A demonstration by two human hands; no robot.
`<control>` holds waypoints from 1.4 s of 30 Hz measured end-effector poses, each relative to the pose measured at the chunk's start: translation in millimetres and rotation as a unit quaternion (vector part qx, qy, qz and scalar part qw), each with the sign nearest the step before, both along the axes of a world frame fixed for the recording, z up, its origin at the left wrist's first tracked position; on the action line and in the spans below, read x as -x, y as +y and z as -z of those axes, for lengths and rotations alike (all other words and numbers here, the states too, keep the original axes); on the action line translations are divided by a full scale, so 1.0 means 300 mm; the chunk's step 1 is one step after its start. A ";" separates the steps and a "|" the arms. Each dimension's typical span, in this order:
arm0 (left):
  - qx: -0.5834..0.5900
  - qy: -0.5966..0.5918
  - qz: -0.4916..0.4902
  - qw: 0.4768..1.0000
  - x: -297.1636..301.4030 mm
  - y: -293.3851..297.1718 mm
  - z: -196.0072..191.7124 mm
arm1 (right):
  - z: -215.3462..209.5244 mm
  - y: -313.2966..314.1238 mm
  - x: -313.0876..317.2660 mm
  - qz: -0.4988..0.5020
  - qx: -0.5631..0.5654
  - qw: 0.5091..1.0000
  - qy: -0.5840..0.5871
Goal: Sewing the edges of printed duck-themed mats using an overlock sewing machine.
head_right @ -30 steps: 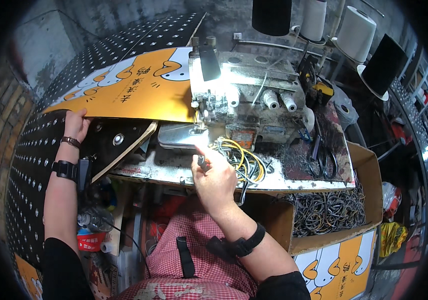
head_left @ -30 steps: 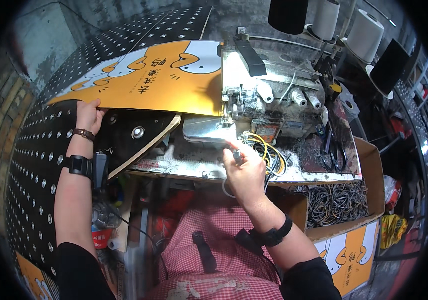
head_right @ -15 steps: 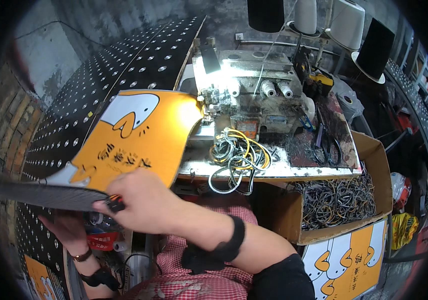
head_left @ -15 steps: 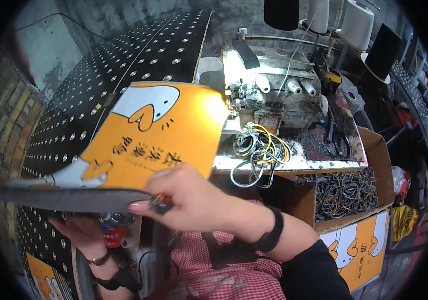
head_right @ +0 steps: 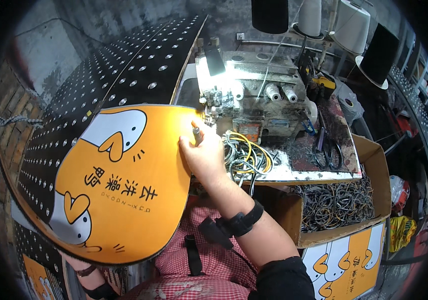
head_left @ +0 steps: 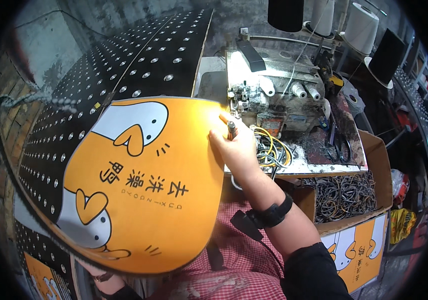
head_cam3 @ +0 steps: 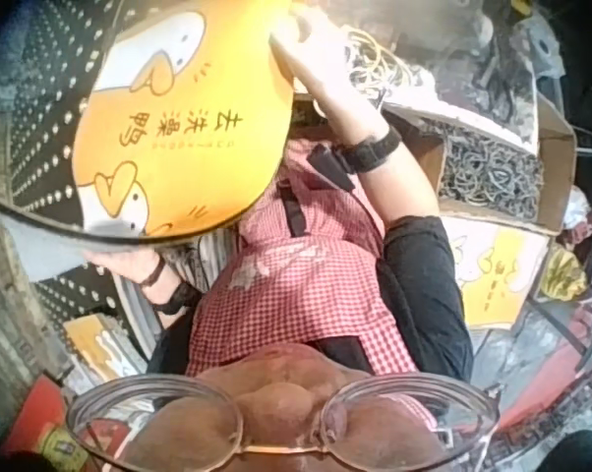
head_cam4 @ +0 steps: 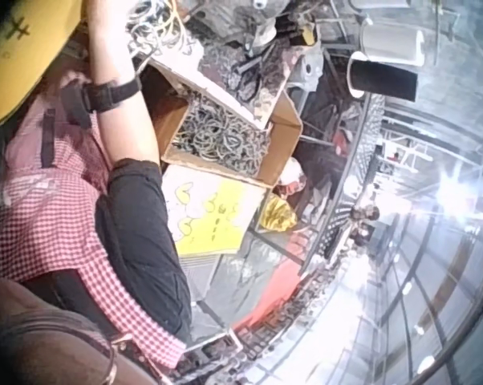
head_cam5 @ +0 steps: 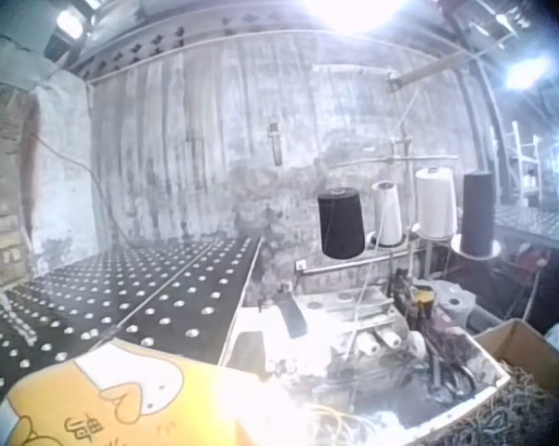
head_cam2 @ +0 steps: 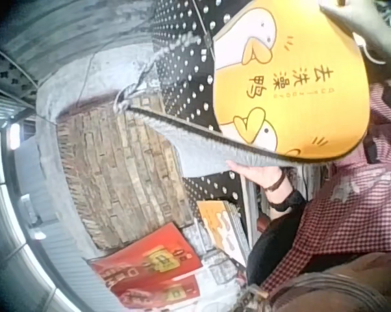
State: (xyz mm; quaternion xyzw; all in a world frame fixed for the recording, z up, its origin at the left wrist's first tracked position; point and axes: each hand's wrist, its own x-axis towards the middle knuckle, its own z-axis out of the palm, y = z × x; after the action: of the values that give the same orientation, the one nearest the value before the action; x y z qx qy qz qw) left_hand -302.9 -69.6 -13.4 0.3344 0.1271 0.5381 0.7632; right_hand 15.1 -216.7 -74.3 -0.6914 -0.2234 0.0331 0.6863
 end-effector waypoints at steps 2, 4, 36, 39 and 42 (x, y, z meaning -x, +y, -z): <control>-0.027 -0.005 0.004 1.000 0.019 -0.027 -0.018 | -0.008 -0.012 0.033 0.011 0.069 0.997 -0.019; -0.041 -0.004 0.018 0.999 0.035 -0.050 -0.018 | -0.016 -0.043 0.053 0.000 0.080 0.997 -0.010; -0.029 0.026 0.094 0.995 -0.012 -0.130 0.079 | 0.077 -0.196 0.189 0.011 0.020 0.999 -0.038; -0.025 0.027 0.075 0.997 -0.008 -0.095 0.091 | 0.089 -0.210 0.230 0.001 0.038 0.998 -0.051; -0.024 0.028 0.083 0.996 0.011 -0.028 0.140 | 0.108 -0.229 0.265 -0.006 0.029 0.997 -0.064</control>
State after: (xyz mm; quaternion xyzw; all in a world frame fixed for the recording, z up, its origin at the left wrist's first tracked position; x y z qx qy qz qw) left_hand -306.2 -77.8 -55.3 0.3769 0.1077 0.4661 0.7932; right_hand -64.4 -285.4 -106.7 -0.7107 -0.2699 -0.0008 0.6497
